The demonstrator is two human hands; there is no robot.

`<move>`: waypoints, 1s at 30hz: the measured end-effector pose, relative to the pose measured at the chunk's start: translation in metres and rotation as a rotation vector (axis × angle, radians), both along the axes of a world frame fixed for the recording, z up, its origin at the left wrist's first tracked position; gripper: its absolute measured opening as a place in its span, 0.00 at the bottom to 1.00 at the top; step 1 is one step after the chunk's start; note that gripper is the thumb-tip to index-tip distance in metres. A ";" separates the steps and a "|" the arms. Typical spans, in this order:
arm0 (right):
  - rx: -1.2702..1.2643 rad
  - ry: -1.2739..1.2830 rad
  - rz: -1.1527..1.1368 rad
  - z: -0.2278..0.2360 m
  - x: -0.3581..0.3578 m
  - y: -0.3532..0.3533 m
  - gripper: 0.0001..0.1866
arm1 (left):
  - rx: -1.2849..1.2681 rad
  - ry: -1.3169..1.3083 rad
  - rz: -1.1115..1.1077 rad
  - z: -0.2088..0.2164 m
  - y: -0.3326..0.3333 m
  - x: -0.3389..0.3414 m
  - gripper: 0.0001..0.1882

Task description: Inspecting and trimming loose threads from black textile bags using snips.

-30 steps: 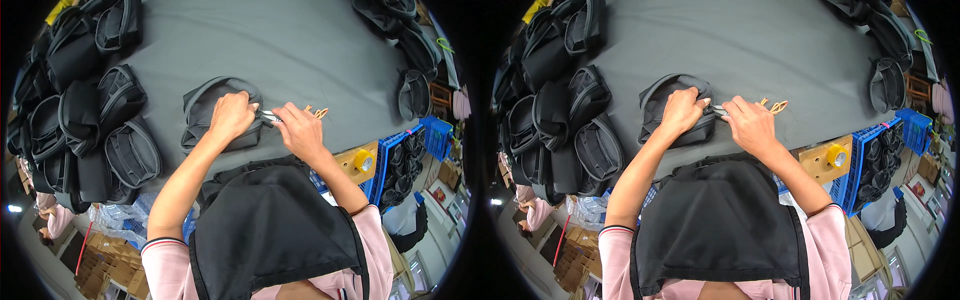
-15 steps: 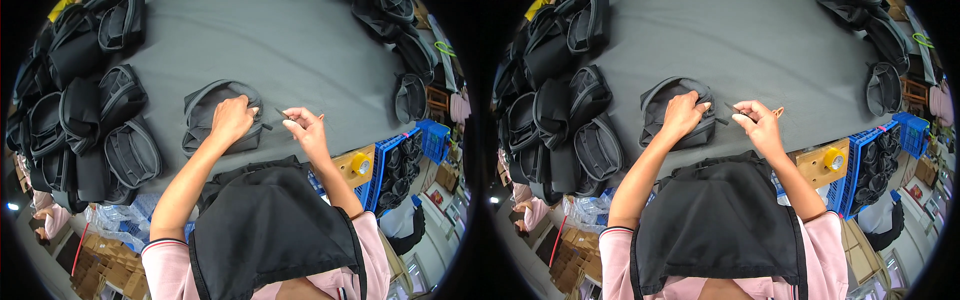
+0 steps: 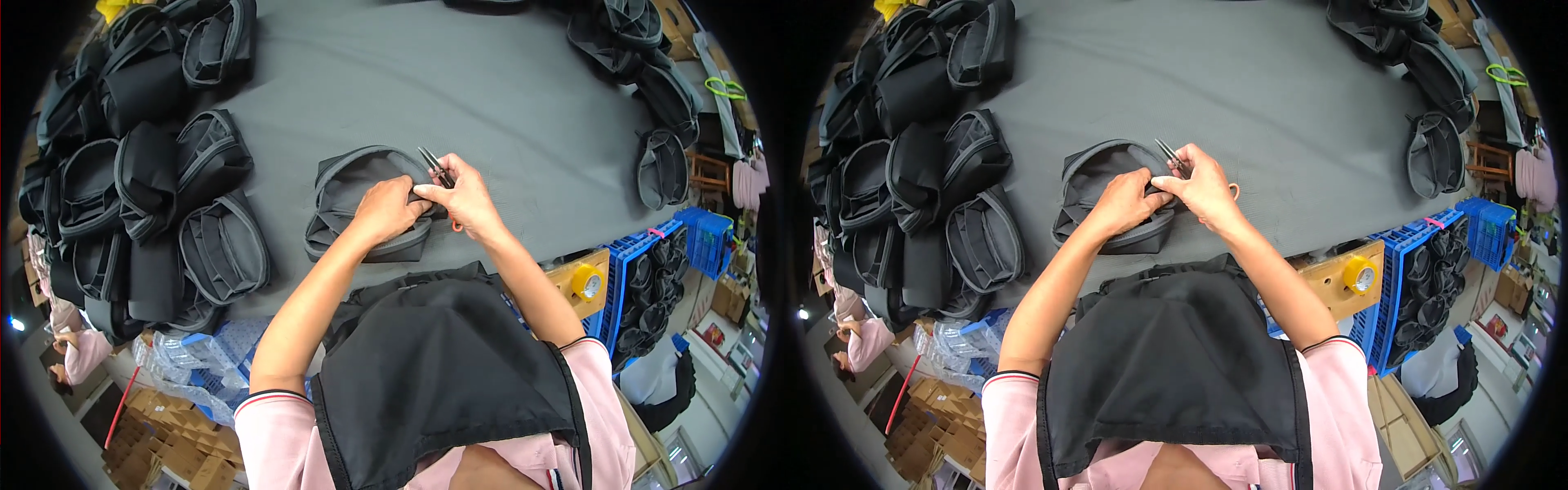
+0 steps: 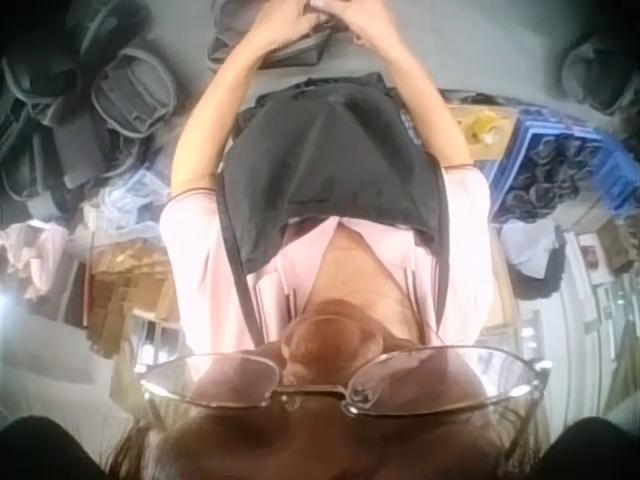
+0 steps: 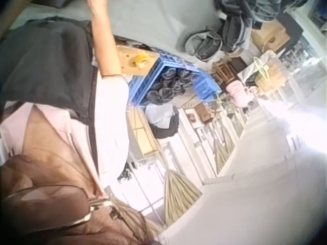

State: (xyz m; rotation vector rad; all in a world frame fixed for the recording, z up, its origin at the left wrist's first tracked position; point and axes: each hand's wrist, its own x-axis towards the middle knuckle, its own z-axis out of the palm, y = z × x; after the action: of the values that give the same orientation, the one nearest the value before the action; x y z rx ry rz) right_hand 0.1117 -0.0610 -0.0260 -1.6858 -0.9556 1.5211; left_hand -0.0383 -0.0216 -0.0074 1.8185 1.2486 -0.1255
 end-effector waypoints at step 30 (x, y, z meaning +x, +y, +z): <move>0.413 -0.250 -0.233 0.016 0.014 -0.044 0.14 | -0.071 -0.105 -0.050 0.029 0.006 0.003 0.21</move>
State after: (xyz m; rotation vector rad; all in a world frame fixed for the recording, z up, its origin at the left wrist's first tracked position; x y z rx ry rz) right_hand 0.1255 -0.1049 -0.0103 -1.6346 -1.0724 0.9023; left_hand -0.0351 -0.0160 0.0214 1.7727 1.1123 -0.0994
